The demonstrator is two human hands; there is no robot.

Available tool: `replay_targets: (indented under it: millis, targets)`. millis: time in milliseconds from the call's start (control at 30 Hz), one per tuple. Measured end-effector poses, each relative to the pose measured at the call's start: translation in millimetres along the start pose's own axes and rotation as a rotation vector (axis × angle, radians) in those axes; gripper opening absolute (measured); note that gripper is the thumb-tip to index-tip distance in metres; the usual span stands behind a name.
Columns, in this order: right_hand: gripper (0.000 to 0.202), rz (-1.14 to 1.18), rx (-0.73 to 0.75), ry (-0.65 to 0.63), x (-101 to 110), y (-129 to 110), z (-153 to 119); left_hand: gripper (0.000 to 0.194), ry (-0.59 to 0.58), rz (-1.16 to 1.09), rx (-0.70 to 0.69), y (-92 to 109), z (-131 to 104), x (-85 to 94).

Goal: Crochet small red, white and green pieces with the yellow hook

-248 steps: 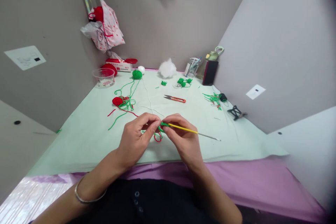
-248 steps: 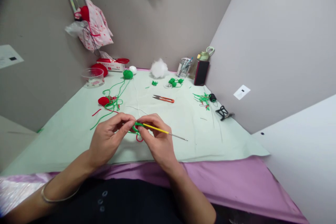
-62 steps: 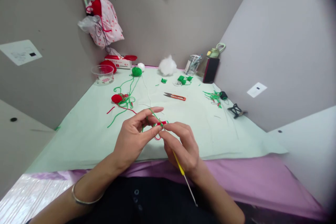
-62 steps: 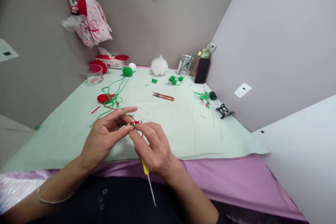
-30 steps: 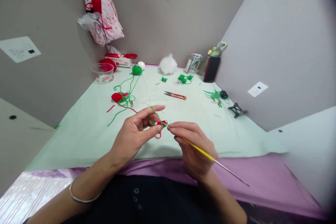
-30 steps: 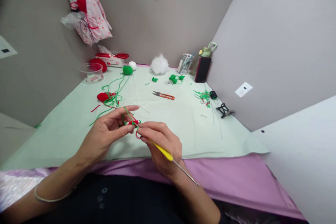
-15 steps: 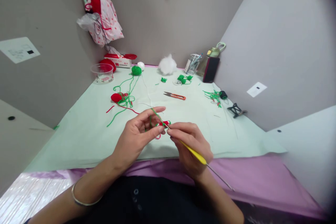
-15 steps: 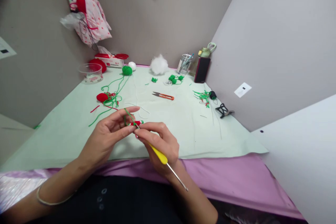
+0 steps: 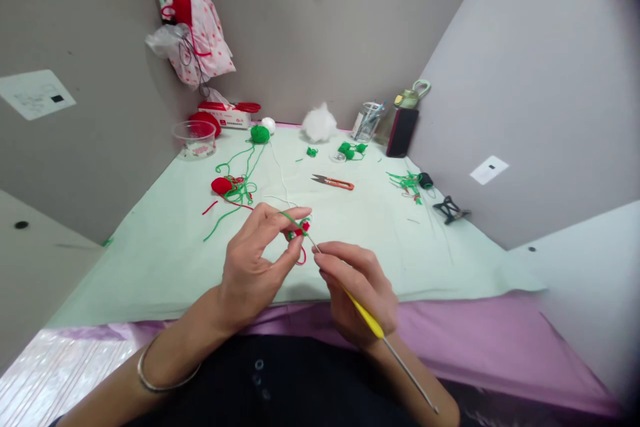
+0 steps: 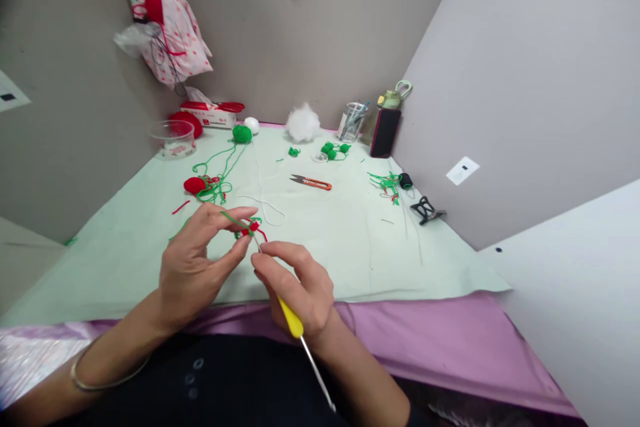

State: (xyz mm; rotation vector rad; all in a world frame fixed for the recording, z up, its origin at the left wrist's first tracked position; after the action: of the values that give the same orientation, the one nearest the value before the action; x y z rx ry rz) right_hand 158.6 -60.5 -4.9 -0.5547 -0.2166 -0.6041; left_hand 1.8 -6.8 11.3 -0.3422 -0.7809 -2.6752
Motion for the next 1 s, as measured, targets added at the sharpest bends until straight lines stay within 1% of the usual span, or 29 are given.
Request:
replay_targets:
  millis: [67, 133, 300, 433, 500, 600, 700, 767, 833, 900, 933, 1000]
  targets:
    - [0.037, 0.006, -0.005, 0.002, 0.1, 0.1, -0.9, 0.029, 0.005, 0.016, -0.016, -1.1, 1.1, 2.2]
    - [0.037, 0.027, -0.008, 0.01, 0.5, 0.0, -0.7, 0.029, -0.01, -0.017, 0.008, -3.1, 2.3, 2.5]
    - [0.033, 0.11, -0.045, 0.044, 4.2, 2.7, 4.7, 0.03, -0.096, -0.242, 0.206, -10.2, 1.1, -4.1]
    - [0.034, 0.187, -0.089, 0.024, 5.5, 5.6, 8.1, 0.027, -0.103, -0.36, 0.352, -15.1, -3.6, -7.3]
    - [0.034, 0.195, -0.091, 0.023, 5.5, 5.2, 7.0, 0.027, -0.089, -0.357, 0.351, -15.6, -4.5, -6.8]
    - [0.036, 0.155, -0.068, 0.036, 5.6, 2.6, 3.4, 0.026, -0.059, -0.281, 0.269, -13.8, -2.9, -3.6]
    - [0.038, 0.098, -0.024, 0.016, 5.1, -0.3, 0.6, 0.028, -0.032, -0.211, 0.206, -12.2, -0.1, 0.0]
    - [0.039, 0.074, -0.001, -0.009, 5.2, -0.3, -0.6, 0.029, -0.025, -0.238, 0.22, -12.9, 1.1, 1.1]
    - [0.043, 0.063, 0.022, -0.025, 6.0, 1.2, -2.1, 0.03, -0.05, -0.369, 0.33, -17.4, -0.1, -1.4]
    - [0.048, 0.051, 0.044, -0.055, 5.5, 3.4, -4.2, 0.032, -0.099, -0.562, 0.499, -22.8, -4.4, -7.5]
    - [0.05, 0.044, 0.058, -0.067, 5.2, 4.2, -5.2, 0.035, -0.123, -0.658, 0.578, -24.3, -7.0, -10.8]
    - [0.051, 0.033, 0.095, -0.074, 5.4, 4.2, -6.8, 0.043, -0.161, -0.819, 0.685, -24.4, -10.5, -16.2]
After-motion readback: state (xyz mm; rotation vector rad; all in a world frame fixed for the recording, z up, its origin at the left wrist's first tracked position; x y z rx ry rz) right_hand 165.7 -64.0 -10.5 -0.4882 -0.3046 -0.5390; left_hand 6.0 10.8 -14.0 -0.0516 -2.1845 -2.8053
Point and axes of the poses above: each hand's wrist, its own z-axis towards the middle knuckle, its own x-axis out of the back of the hand, y = z × x, the point moved 6 cm from there along z, towards the middle knuckle, and after that the axes turned 7 degrees about -x, right-handed, at the moved point
